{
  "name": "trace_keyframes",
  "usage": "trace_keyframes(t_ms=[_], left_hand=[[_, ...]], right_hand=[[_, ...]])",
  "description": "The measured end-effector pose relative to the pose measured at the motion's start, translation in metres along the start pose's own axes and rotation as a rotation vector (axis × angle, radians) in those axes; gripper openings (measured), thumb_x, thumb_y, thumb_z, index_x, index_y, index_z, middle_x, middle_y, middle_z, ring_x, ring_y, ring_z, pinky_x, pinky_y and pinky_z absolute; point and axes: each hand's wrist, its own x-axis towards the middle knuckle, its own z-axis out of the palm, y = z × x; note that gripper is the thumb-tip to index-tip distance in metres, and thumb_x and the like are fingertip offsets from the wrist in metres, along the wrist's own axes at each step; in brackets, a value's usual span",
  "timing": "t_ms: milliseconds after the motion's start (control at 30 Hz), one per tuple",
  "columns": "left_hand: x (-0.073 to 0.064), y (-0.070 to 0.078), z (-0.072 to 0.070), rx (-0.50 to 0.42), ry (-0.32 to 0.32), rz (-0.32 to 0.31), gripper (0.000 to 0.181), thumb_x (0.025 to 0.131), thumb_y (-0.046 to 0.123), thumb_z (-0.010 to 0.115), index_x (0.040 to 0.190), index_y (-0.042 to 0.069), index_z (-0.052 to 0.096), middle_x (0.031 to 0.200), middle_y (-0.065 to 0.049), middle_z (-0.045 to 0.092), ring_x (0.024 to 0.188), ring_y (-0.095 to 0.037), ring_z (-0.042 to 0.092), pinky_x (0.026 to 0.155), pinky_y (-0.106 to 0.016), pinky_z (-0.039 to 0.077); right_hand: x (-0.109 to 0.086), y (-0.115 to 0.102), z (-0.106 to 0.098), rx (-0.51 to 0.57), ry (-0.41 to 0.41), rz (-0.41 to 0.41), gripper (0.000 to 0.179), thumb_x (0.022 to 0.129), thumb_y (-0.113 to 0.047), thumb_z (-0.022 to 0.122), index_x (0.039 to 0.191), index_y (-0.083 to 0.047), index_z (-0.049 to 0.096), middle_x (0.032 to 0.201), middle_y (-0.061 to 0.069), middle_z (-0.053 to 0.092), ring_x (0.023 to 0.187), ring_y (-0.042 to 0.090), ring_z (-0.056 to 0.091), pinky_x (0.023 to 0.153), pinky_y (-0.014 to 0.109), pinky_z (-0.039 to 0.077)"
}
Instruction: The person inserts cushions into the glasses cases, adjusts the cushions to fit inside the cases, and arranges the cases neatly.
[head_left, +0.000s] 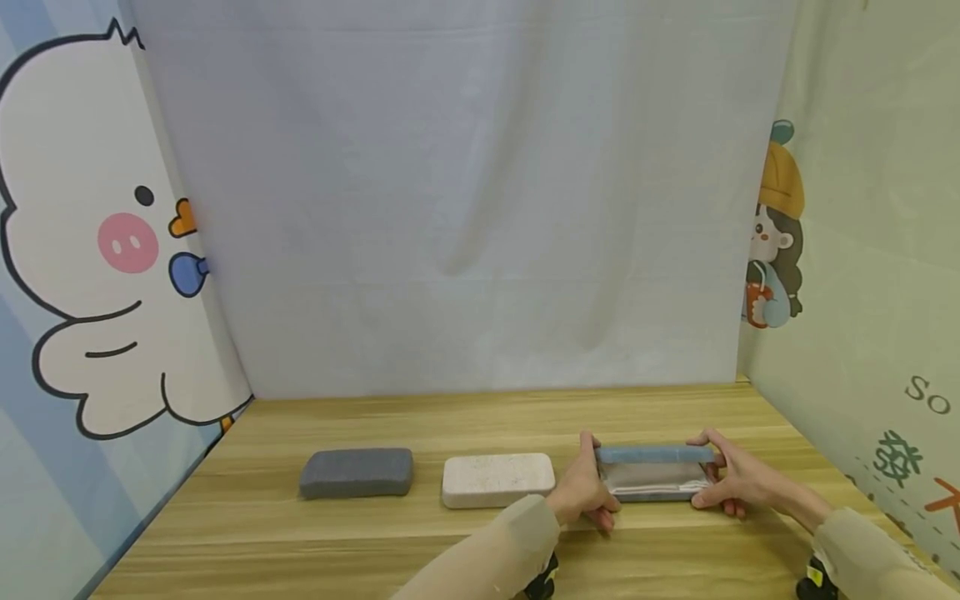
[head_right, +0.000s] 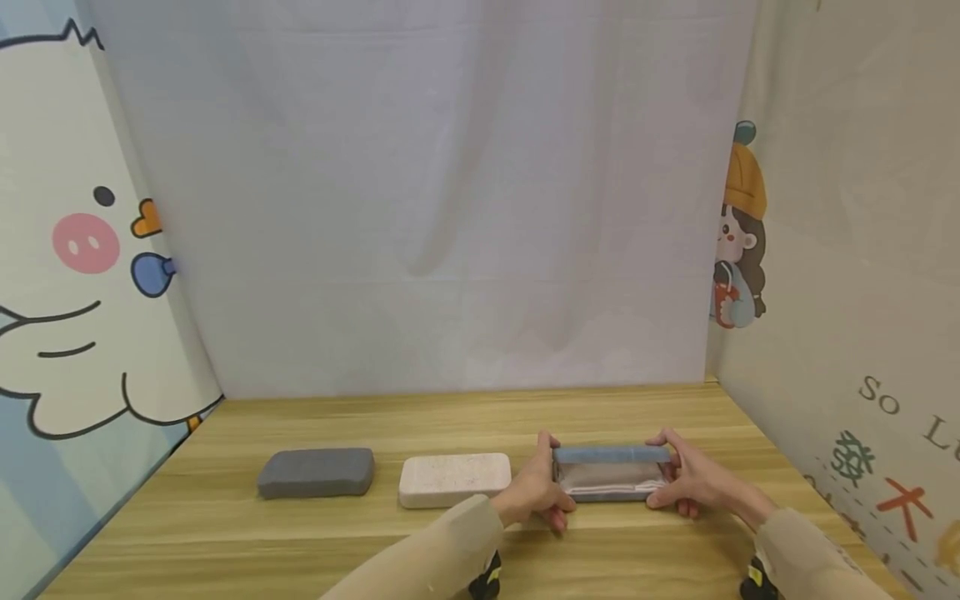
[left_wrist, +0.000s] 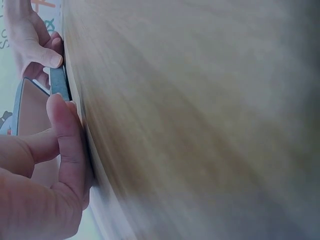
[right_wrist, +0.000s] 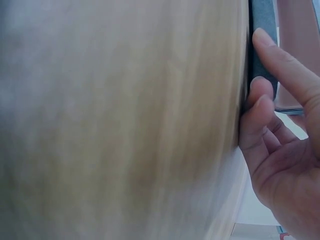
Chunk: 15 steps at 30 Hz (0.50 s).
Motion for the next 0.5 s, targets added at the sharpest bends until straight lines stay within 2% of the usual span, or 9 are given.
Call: trace_keyframes(t_ms=[167,200,500], left_hand=[[0.0001,-0.0001,0.0002,-0.002,0.003,0.000,0.075,0.071,-0.022,0.070,0.127,0.011,0.033,0.059,-0.023,0.059,0.033,-0.017,0.052,0.037,-0.035,0.053],[0.0003,-0.0004,0.0003,-0.003,0.003,0.001,0.074,0.071,-0.022,0.070,0.127,0.011,0.033,0.059,-0.023,0.059,0.033,-0.018,0.052,0.037,-0.035,0.053],[0.0006,-0.0019,0.0021,0.000,0.009,-0.002,0.065,0.073,-0.022,0.067,0.118,0.012,0.035,0.056,-0.020,0.057,0.032,-0.020,0.052,0.037,-0.036,0.052]], right_hand=[[0.0000,-0.0002,0.0007,-0.003,0.001,0.002,0.081,0.084,-0.015,0.075,0.138,0.003,0.017,0.073,0.003,0.043,0.045,0.010,0.048,0.038,0.027,0.047],[0.0001,-0.0001,0.0008,-0.005,0.003,-0.005,0.079,0.085,-0.015,0.074,0.137,0.003,0.018,0.076,0.004,0.046,0.045,0.010,0.049,0.038,0.028,0.047],[-0.0024,0.0019,0.0028,-0.080,0.026,-0.062,0.072,0.085,-0.016,0.073,0.133,0.009,0.026,0.071,0.004,0.044,0.044,0.008,0.052,0.036,0.032,0.049]])
